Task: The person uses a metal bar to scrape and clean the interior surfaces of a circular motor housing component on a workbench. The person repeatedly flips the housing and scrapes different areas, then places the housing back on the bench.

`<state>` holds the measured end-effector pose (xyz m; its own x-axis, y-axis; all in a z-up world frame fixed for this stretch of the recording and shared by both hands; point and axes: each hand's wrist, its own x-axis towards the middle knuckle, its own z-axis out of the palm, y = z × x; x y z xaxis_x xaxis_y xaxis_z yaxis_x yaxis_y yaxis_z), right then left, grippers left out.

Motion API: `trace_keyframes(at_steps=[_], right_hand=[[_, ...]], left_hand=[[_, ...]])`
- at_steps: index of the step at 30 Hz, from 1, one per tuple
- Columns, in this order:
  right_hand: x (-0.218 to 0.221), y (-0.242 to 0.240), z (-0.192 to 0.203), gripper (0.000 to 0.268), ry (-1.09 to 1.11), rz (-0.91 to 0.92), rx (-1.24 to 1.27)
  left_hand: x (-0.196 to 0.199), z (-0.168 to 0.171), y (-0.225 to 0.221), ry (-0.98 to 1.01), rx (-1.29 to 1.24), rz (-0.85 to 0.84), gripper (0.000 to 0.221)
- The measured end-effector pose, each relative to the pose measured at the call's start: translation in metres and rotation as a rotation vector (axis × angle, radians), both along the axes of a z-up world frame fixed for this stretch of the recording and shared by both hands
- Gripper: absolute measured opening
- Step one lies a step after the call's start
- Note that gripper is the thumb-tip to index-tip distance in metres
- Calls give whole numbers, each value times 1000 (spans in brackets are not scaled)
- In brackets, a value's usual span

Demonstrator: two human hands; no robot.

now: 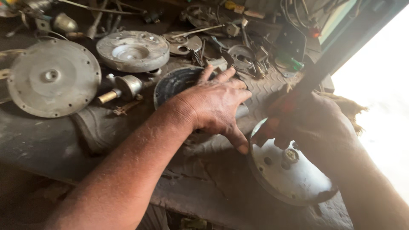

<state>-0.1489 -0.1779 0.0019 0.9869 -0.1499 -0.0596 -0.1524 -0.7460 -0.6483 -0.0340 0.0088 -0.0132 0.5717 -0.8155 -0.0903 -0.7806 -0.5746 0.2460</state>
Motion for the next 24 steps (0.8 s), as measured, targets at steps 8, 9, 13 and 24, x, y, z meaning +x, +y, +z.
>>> trace_keyframes(at_steps=[8,9,13,24], right_hand=[[-1,1,2,14,-2,120,-75],[-2,3,4,13,64,9,-63],[-5,9,8,18,52,4,67],[-5,-14,-1,23,65,45,40]], left_hand=[[-1,-1,-1,5,-22,3,129],[-1,0,0,4,-23,6,130],[-2,0,-1,-9,14,2,128],[3,-6,-1,-18,-4,-6,131]])
